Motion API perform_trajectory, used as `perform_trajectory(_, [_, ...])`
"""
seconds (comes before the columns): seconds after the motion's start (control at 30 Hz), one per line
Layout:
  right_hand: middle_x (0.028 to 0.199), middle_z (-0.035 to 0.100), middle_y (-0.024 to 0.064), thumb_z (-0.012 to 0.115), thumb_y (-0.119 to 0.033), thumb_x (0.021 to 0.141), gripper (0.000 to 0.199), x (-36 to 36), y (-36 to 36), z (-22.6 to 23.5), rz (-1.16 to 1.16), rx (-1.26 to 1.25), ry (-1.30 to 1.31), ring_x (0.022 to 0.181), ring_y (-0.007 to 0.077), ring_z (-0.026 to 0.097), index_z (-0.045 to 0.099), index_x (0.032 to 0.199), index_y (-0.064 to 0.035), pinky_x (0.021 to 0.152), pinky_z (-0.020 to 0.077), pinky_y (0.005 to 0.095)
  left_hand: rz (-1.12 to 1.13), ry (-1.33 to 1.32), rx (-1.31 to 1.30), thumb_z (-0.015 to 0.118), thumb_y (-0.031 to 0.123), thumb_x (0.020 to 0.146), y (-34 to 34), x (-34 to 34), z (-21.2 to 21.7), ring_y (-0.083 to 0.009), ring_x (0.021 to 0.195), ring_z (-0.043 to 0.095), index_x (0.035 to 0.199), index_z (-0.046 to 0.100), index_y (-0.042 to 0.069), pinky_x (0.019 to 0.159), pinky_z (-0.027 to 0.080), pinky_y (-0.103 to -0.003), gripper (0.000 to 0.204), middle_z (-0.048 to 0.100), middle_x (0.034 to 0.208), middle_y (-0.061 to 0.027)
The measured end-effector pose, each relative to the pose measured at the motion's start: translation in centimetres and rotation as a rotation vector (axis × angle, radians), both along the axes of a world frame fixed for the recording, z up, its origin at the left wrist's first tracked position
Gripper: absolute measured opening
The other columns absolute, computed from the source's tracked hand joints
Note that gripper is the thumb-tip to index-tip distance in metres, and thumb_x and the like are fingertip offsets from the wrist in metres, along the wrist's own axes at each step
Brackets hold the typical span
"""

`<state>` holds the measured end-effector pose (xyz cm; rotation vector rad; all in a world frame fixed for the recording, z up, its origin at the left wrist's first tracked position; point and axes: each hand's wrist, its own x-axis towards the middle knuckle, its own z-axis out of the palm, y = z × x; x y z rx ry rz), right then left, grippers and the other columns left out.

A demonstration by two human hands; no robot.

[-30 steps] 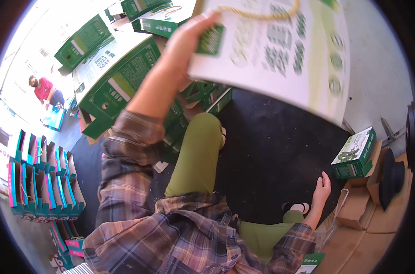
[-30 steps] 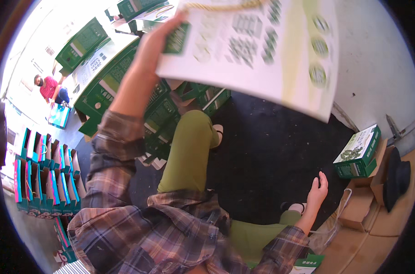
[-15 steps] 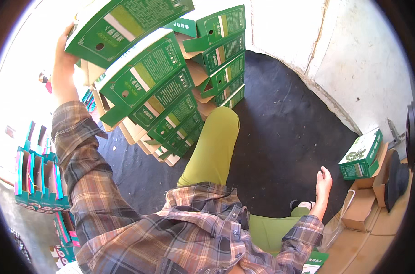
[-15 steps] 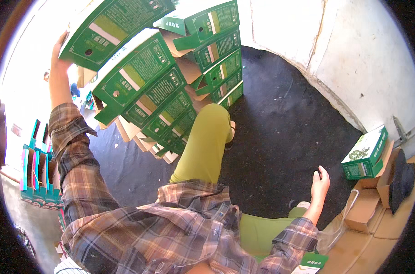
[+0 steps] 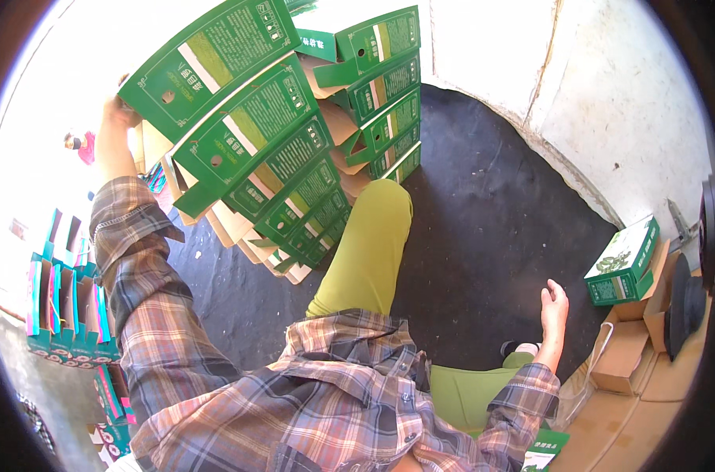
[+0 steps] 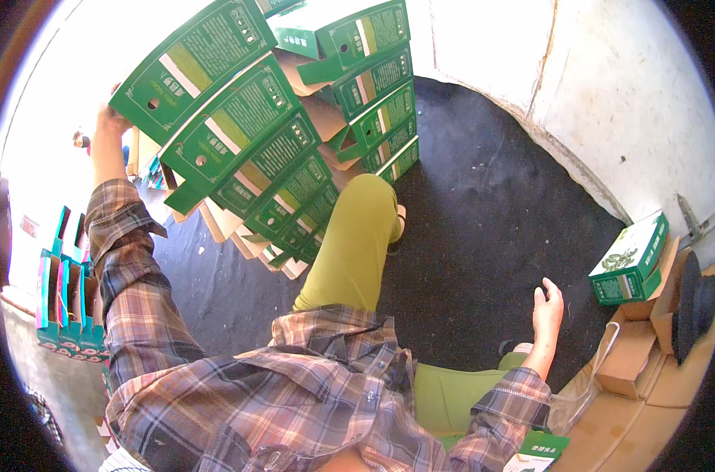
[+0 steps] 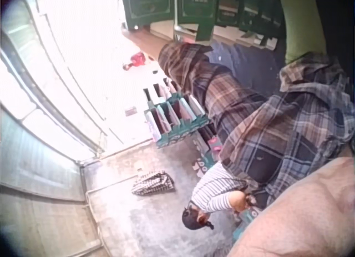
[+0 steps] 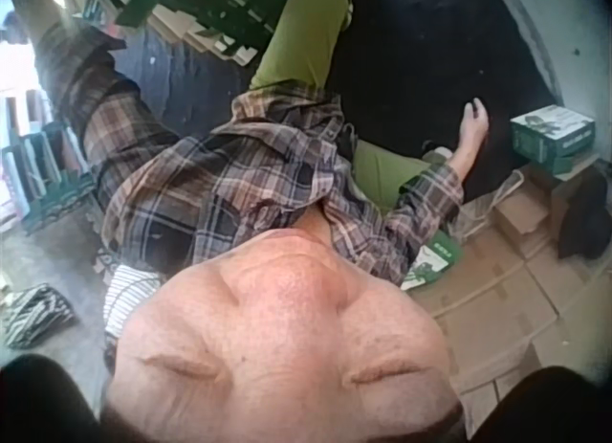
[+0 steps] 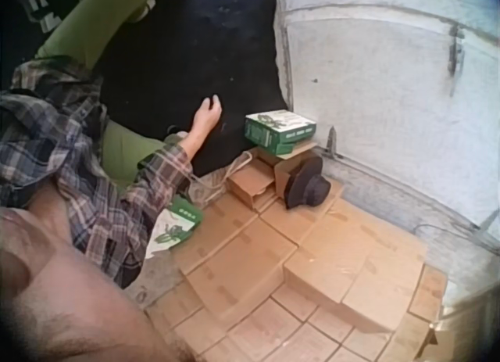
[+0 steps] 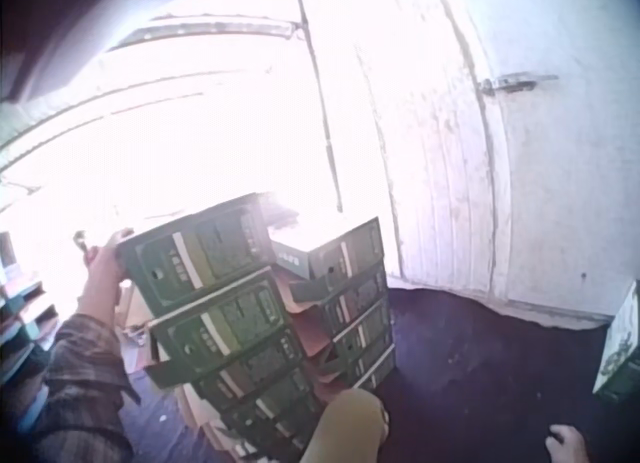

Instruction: Folding flat cardboard sheets into three-dimensional boxes.

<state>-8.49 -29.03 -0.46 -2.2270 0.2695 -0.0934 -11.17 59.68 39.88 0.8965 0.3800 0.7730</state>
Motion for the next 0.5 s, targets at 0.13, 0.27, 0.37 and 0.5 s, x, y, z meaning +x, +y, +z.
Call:
perform_trajectory(0.13, [0.129, 0.056, 0.0149, 0.058, -0.011, 0.090, 0.037, 0.3, 0.5, 0.5, 0.029, -0.030, 0.000, 0.121, 0.0276, 0.053, 0.057, 0.125, -0.0027, 0.103, 0.0397, 0.0367, -0.035, -0.013, -0.056, 0.041, 0.024, 0.098, 3.2, -0.9, 0.3, -0.0265, 0.093, 0.065, 0.107, 0.061, 0.005, 0.086, 0.055, -0.045, 0.029, 0.068, 0.103, -0.0140])
perform_trajectory(0.27, [0.130, 0.055, 0.0148, 0.058, -0.012, 0.090, 0.037, 0.5, 1.3, 1.1, 0.053, -0.054, 0.031, 0.123, 0.0272, 0.051, 0.057, 0.125, -0.0027, 0.105, 0.0379, 0.0363, 0.023, -0.016, -0.103, 0.038, 0.026, 0.100, 7.5, -1.9, 1.5, -0.0254, 0.095, 0.065, 0.107, 0.063, 0.005, 0.085, 0.055, -0.041, 0.033, 0.068, 0.103, -0.0131])
perform_trajectory(0.37, [0.130, 0.055, 0.0146, 0.058, -0.013, 0.090, 0.037, 0.1, 1.3, 1.7, 0.046, -0.074, 0.030, 0.123, 0.0277, 0.051, 0.057, 0.125, -0.0025, 0.105, 0.0372, 0.0366, 0.107, -0.030, -0.002, 0.040, 0.023, 0.099, 8.7, -1.3, 0.7, -0.0252, 0.097, 0.064, 0.110, 0.062, 0.005, 0.087, 0.054, -0.042, 0.031, 0.067, 0.106, -0.0122])
perform_trajectory(0.5, [0.130, 0.055, 0.0150, 0.058, -0.014, 0.090, 0.037, -0.1, 1.8, 2.2, 0.033, -0.069, 0.053, 0.123, 0.0282, 0.051, 0.057, 0.125, -0.0022, 0.105, 0.0372, 0.0366, 0.210, 0.031, 0.027, 0.054, 0.026, 0.093, 8.6, -0.6, 0.6, -0.0272, 0.099, 0.063, 0.113, 0.061, 0.002, 0.089, 0.053, -0.041, 0.032, 0.066, 0.109, -0.0140])
